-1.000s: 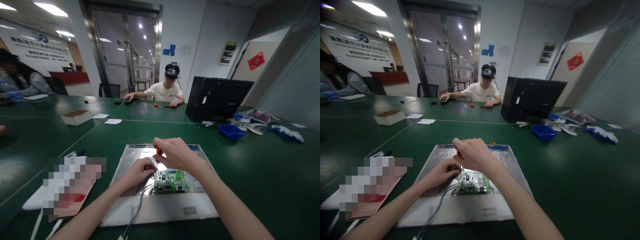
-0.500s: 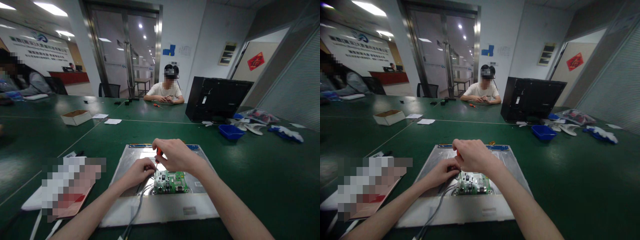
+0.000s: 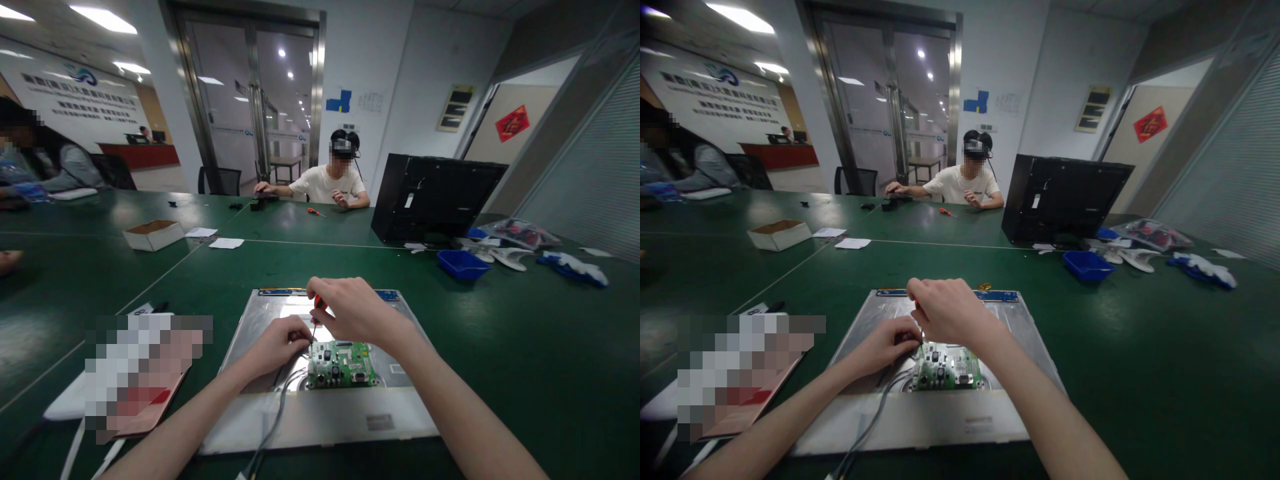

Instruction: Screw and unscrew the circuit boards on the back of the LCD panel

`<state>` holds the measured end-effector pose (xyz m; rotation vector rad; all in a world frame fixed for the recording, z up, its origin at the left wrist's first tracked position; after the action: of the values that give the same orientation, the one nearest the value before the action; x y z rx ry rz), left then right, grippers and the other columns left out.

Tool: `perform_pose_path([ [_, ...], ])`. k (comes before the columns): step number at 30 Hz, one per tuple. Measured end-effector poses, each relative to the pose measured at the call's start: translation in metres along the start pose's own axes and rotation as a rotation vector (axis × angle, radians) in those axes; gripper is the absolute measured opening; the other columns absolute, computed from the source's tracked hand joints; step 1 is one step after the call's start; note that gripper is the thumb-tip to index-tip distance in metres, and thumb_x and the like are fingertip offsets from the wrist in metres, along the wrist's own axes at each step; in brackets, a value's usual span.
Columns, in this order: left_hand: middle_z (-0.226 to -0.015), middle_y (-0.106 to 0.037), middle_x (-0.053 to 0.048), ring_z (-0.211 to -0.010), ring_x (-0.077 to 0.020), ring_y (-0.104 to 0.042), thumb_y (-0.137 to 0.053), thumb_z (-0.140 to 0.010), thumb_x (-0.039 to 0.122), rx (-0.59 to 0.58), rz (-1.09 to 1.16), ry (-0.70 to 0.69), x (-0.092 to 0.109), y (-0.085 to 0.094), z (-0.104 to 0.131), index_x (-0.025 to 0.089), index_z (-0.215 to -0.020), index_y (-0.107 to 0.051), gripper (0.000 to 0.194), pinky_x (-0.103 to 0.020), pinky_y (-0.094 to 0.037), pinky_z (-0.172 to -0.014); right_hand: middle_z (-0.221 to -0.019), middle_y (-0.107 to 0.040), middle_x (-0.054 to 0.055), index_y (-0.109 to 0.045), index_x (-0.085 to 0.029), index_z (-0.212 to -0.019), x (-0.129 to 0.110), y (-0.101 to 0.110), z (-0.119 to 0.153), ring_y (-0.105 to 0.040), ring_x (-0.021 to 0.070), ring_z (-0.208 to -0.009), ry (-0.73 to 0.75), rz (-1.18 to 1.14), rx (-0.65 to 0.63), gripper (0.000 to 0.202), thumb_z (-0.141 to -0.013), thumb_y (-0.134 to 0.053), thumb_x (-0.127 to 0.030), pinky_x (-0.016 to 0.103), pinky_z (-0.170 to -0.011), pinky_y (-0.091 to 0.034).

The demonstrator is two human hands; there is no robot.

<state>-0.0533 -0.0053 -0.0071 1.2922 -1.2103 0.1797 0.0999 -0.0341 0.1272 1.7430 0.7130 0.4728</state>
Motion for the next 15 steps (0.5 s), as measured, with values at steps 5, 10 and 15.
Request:
perform_pose_path([
  [5, -0.084, -0.067, -0.002, -0.077, -0.0152, -0.059, -0.058, -0.079, 0.013, 0.003, 0.0, 0.027, -0.001, -0.0001, 0.0003, 0.017, -0.082, -0.068, 0.011, -0.024, -0.044, -0.071, -0.072, -0.066, 0.001, -0.056, -0.021, -0.089, 0.0004, -0.006, -0.0048, -0.05, 0.0106, -0.057, -0.038, 0.095, 0.021, 0.019, -0.087, -0.052, -0.04, 0.028, -0.051, -0.016],
  [10, -0.081, -0.067, -0.002, -0.075, -0.015, -0.059, -0.058, -0.08, 0.014, -0.009, 0.005, 0.034, 0.0036, 0.0005, -0.0004, 0.016, -0.08, -0.068, 0.011, -0.024, -0.044, -0.07, -0.069, -0.067, 0.001, -0.056, -0.021, -0.086, 0.0009, -0.0069, -0.0046, -0.051, 0.0107, -0.055, -0.051, 0.147, 0.044, 0.026, -0.088, -0.052, -0.047, 0.028, -0.051, -0.015],
  [15, -0.077, -0.066, -0.001, -0.073, -0.0146, -0.058, -0.058, -0.076, 0.01, 0.004, -0.022, 0.019, 0.0085, 0.002, -0.0005, 0.017, -0.079, -0.068, 0.012, -0.024, -0.043, -0.069, -0.068, -0.067, 0.001, -0.056, -0.022, -0.084, 0.0005, -0.0083, -0.0055, -0.052, 0.0119, -0.056, -0.088, 0.19, 0.064, 0.028, -0.089, -0.048, -0.048, 0.029, -0.05, -0.013],
])
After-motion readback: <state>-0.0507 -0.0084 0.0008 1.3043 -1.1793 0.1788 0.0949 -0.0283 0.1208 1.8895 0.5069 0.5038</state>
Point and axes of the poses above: each hand's wrist, its own z-axis away from the middle knuckle, its own y-axis out of the back of the hand, x = y × z, the point moved 3 cm from there along -z, towards the middle knuckle
